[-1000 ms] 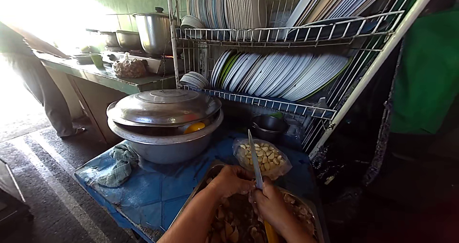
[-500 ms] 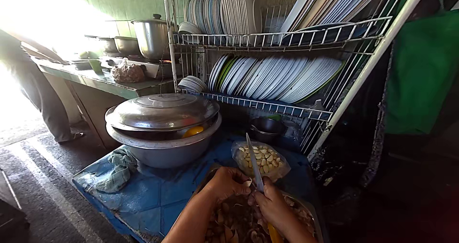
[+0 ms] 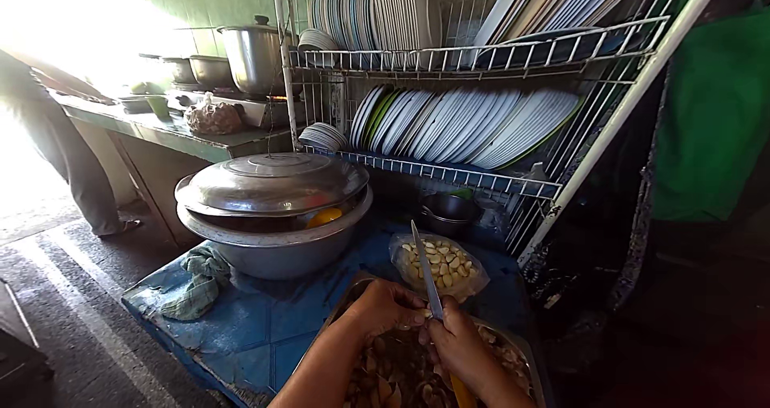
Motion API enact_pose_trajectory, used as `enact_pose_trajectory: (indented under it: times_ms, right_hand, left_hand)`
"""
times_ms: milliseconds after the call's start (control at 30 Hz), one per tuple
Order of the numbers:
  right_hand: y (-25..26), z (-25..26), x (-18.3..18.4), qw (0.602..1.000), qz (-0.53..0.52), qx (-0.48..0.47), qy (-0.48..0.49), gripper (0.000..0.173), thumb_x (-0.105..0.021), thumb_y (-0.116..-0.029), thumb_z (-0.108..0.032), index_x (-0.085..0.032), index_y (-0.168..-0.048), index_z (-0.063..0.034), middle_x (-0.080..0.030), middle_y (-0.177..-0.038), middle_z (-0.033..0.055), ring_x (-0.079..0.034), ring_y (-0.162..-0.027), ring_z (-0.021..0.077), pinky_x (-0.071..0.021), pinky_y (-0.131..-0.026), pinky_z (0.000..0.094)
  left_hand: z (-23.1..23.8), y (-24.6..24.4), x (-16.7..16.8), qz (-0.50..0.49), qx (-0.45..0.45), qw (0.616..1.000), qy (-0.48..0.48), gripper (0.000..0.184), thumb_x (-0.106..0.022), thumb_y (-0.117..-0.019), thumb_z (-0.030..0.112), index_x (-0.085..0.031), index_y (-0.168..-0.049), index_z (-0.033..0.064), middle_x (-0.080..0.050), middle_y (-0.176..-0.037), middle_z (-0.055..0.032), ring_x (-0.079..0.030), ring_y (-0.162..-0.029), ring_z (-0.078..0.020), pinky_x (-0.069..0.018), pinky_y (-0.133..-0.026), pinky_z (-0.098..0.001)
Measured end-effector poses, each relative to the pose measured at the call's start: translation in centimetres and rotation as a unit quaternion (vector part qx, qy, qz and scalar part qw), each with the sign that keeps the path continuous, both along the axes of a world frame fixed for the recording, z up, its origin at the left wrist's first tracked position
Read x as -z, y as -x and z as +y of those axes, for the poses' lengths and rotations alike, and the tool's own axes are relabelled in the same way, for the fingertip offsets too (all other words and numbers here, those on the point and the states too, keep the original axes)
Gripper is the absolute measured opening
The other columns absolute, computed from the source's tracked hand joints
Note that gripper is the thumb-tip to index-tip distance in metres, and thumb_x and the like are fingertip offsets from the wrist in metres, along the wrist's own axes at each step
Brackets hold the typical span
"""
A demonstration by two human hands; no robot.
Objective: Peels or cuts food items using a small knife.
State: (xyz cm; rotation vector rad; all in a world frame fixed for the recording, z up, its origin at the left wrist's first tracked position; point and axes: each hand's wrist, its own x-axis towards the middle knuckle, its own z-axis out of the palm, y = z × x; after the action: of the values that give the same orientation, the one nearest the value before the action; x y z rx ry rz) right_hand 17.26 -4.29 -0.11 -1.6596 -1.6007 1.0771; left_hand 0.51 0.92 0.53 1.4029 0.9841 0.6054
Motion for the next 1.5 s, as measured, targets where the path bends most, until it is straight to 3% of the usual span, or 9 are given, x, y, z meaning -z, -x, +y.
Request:
enact_pose_trajectory:
  times_ms: [267,467,733,833,1000,1067,1167,1233,1500]
  right_hand:
    - [-0.04,0.20,0.09,1.000,-0.015,0.007,0.013,0.029,-0.040,-0.1025,-0.006,-0.043,-0.131,-0.0024,-0.063,-0.085,0.0063,-0.063,-0.060,0.0150,-0.0552,-0.057,0.0324]
    - [-0.08,0.08,0.14,1.000,0.004,-0.008,-0.001,0.033,-0.041,-0.1010,-0.006,-0.043,-0.133,-0.0021,-0.064,-0.085,0.0059,-0.062,-0.060,0.0142,-0.0547,-0.056,0.0316]
    - [0.03,0.19,0.06,0.999,-0.036,0.010,0.005,0.028,-0.042,-0.1015,-0.005,-0.046,-0.129,-0.0003,-0.062,-0.088,0.0100,-0.064,-0.066,0.0183,-0.0561,-0.061,0.0356]
    - [-0.06,0.24,0.14,1.000,-0.025,0.014,0.005,0.027,-0.041,-0.1013,-0.005,-0.046,-0.127,-0.0009,-0.063,-0.086,0.0086,-0.064,-0.063,0.0173,-0.0558,-0.059,0.0344]
    - [-0.23,0.25,0.02,1.000,-0.007,0.025,-0.016,0.026,-0.039,-0.1023,-0.004,-0.047,-0.127,0.0010,-0.062,-0.081,0.0071,-0.062,-0.061,0.0155,-0.0547,-0.058,0.0331]
    - [-0.29,0.23,0.01,0.999,0.003,0.033,-0.019,0.026,-0.039,-0.1019,-0.004,-0.047,-0.126,0.0007,-0.063,-0.080,0.0070,-0.062,-0.059,0.0151,-0.0539,-0.056,0.0322]
    - [-0.27,0.24,0.35,0.999,0.031,0.039,-0.021,0.031,-0.044,-0.1018,-0.008,-0.043,-0.132,-0.0013,-0.065,-0.083,0.0067,-0.061,-0.057,0.0144,-0.0531,-0.053,0.0314]
    - [-0.26,0.23,0.67,0.998,0.044,0.032,-0.029,0.039,-0.049,-0.0992,-0.010,-0.040,-0.137,-0.0035,-0.065,-0.087,0.0073,-0.061,-0.057,0.0147,-0.0535,-0.052,0.0321]
    - [-0.01,-0.13,0.68,0.996,0.002,-0.024,-0.087,0.042,-0.043,-0.0965,-0.009,-0.043,-0.138,-0.0028,-0.064,-0.094,0.0081,-0.064,-0.066,0.0169,-0.0561,-0.061,0.0359]
  left_hand:
    - [0.04,-0.21,0.15,0.004,-0.018,1.000,-0.004,0.019,-0.077,-0.0886,0.003,-0.072,-0.107,-0.0002,-0.071,-0.094,-0.0048,-0.067,-0.078,-0.0073,-0.0571,-0.074,-0.0225]
    - [-0.14,-0.45,0.00,-0.010,-0.025,0.999,0.042,0.019,-0.071,-0.0954,0.005,-0.068,-0.112,-0.0035,-0.070,-0.098,-0.0080,-0.070,-0.078,-0.0095,-0.0598,-0.075,-0.0237]
    - [-0.02,-0.21,0.13,0.039,0.021,0.999,-0.003,0.019,-0.076,-0.0927,0.011,-0.071,-0.109,0.0025,-0.069,-0.096,-0.0033,-0.063,-0.079,-0.0060,-0.0536,-0.073,-0.0217]
    - [0.11,-0.07,0.18,0.010,0.019,1.000,0.017,0.018,-0.075,-0.0930,0.011,-0.071,-0.108,0.0026,-0.068,-0.094,-0.0020,-0.062,-0.078,-0.0059,-0.0524,-0.073,-0.0214]
    - [0.14,0.09,0.01,-0.098,-0.002,0.990,0.104,0.010,-0.069,-0.0946,0.002,-0.065,-0.104,0.0010,-0.066,-0.086,-0.0040,-0.065,-0.074,-0.0110,-0.0576,-0.072,-0.0248]
    - [0.13,0.04,-0.09,-0.124,-0.015,0.985,0.121,0.012,-0.067,-0.0949,0.000,-0.063,-0.107,0.0007,-0.066,-0.089,-0.0057,-0.067,-0.076,-0.0128,-0.0588,-0.073,-0.0268]
    - [0.13,-0.05,-0.27,-0.165,-0.045,0.976,0.131,0.026,-0.061,-0.0964,-0.002,-0.060,-0.123,-0.0009,-0.066,-0.096,-0.0096,-0.068,-0.079,-0.0162,-0.0598,-0.075,-0.0299]
    - [0.06,-0.02,-0.38,-0.185,-0.069,0.971,0.133,0.031,-0.058,-0.0963,-0.005,-0.060,-0.127,-0.0019,-0.067,-0.096,-0.0117,-0.069,-0.079,-0.0183,-0.0609,-0.076,-0.0317]
    - [0.28,-0.18,-0.04,-0.174,-0.099,0.972,0.125,0.018,-0.069,-0.0944,-0.001,-0.062,-0.111,-0.0031,-0.069,-0.093,-0.0098,-0.070,-0.079,-0.0172,-0.0616,-0.076,-0.0306]
